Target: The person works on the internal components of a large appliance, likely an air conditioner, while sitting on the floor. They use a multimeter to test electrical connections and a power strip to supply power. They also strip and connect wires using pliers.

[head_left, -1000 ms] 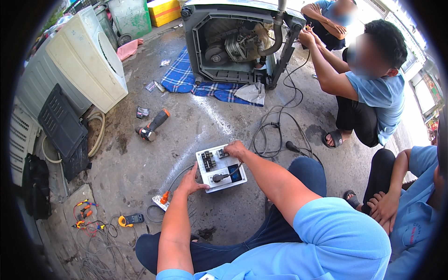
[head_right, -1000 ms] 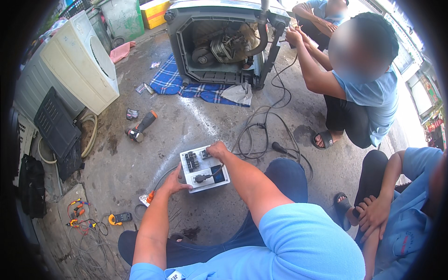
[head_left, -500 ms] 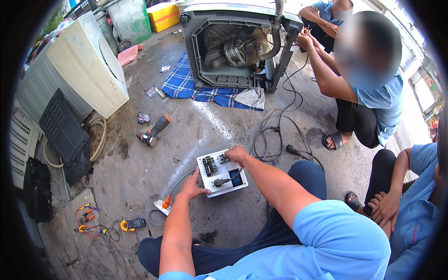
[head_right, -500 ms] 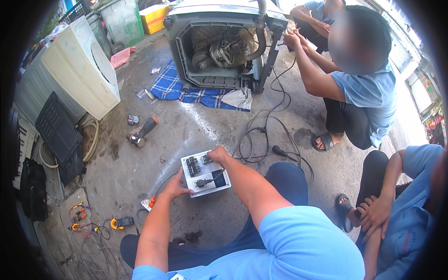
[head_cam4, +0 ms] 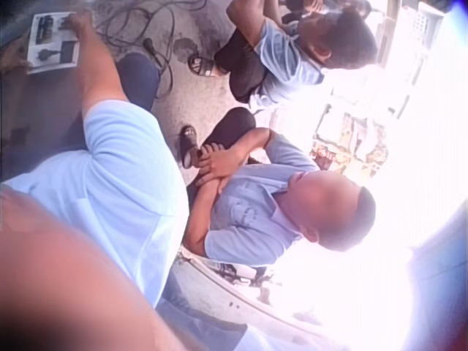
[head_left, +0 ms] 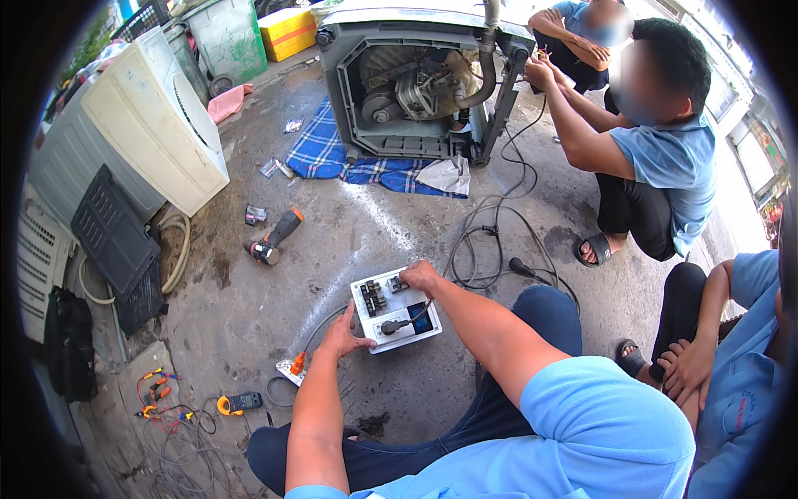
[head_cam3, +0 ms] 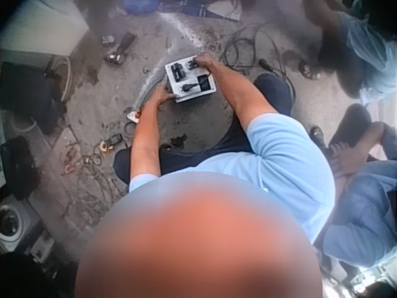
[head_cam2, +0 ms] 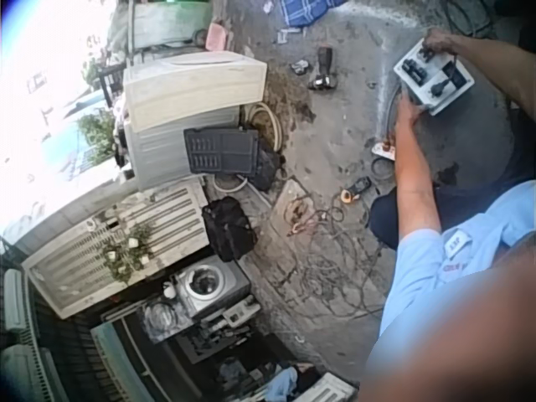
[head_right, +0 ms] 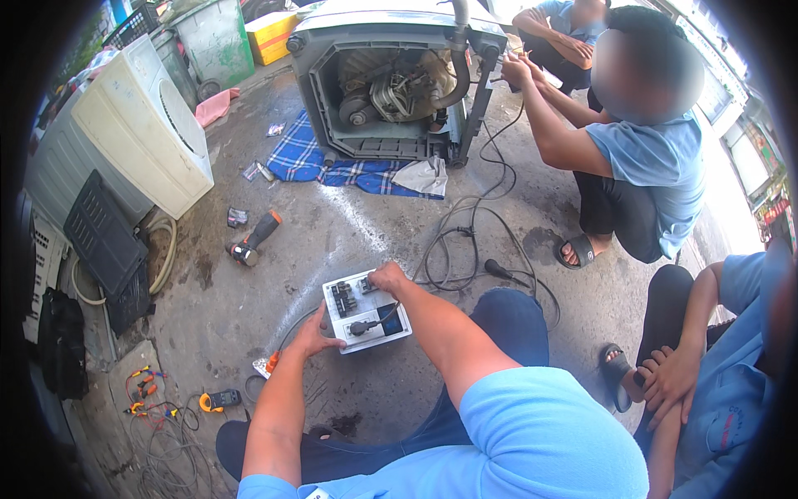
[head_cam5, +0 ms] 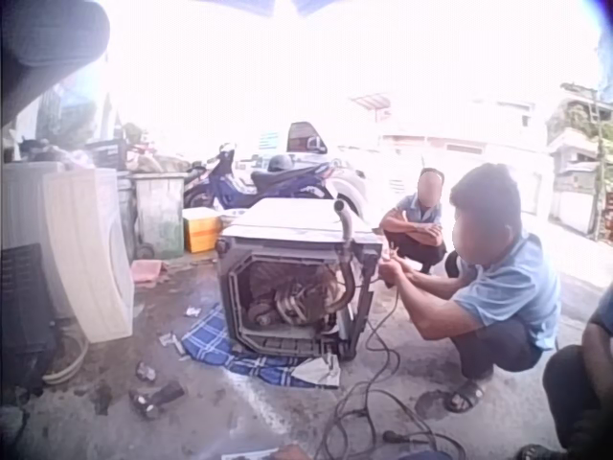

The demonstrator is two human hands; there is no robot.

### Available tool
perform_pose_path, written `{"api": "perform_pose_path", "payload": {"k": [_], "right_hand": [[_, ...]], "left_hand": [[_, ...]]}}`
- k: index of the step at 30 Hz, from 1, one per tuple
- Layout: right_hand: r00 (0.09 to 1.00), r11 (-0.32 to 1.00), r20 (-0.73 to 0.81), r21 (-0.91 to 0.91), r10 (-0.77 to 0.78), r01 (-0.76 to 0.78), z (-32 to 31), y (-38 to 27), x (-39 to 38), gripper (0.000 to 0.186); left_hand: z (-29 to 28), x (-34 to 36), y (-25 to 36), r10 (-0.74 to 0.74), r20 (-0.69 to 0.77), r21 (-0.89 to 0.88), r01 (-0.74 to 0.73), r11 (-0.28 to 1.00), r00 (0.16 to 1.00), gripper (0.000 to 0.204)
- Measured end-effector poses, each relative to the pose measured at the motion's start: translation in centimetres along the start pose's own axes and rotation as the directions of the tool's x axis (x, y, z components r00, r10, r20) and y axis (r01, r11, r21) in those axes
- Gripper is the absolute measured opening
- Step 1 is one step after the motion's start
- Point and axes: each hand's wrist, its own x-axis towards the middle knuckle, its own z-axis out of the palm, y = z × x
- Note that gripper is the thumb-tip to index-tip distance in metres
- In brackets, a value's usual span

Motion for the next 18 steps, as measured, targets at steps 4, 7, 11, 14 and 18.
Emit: {"api": "perform_pose_path", "payload": {"k": [4, 7, 11, 14, 18], "right_hand": [[1.000, 1.000, -0.009, -0.004, -0.011, 0.011, 0.04, 0.14, 0.16, 0.019], [1.000, 1.000, -0.018, -0.012, 0.008, -0.008, -0.02, 0.13, 0.26, 0.019], [1.000, 1.000, -0.018, -0.011, 0.011, -0.011, 0.12, -0.03, 0.18, 0.018], [1.000, 1.000, -0.015, -0.007, 0.017, -0.018, 0.09, 0.08, 0.36, 0.018], [1.000, 1.000, -0.007, -0.012, 0.021, -0.021, 0.10, 0.25, 0.57, 0.018]], "left_hand": [[0.17, 0.20, -0.37, 0.012, -0.012, 0.002, -0.012, 1.000, 1.000, 0.135], [0.17, 0.15, -0.28, 0.010, -0.009, 0.006, -0.010, 1.000, 1.000, 0.134], [0.02, 0.06, -0.20, -0.001, -0.005, 0.005, 0.001, 1.000, 1.000, 0.134], [-0.06, 0.09, -0.07, -0.003, 0.002, 0.011, 0.003, 1.000, 1.000, 0.134], [0.06, 0.15, -0.19, 0.000, -0.003, 0.013, 0.000, 1.000, 1.000, 0.134]]}}
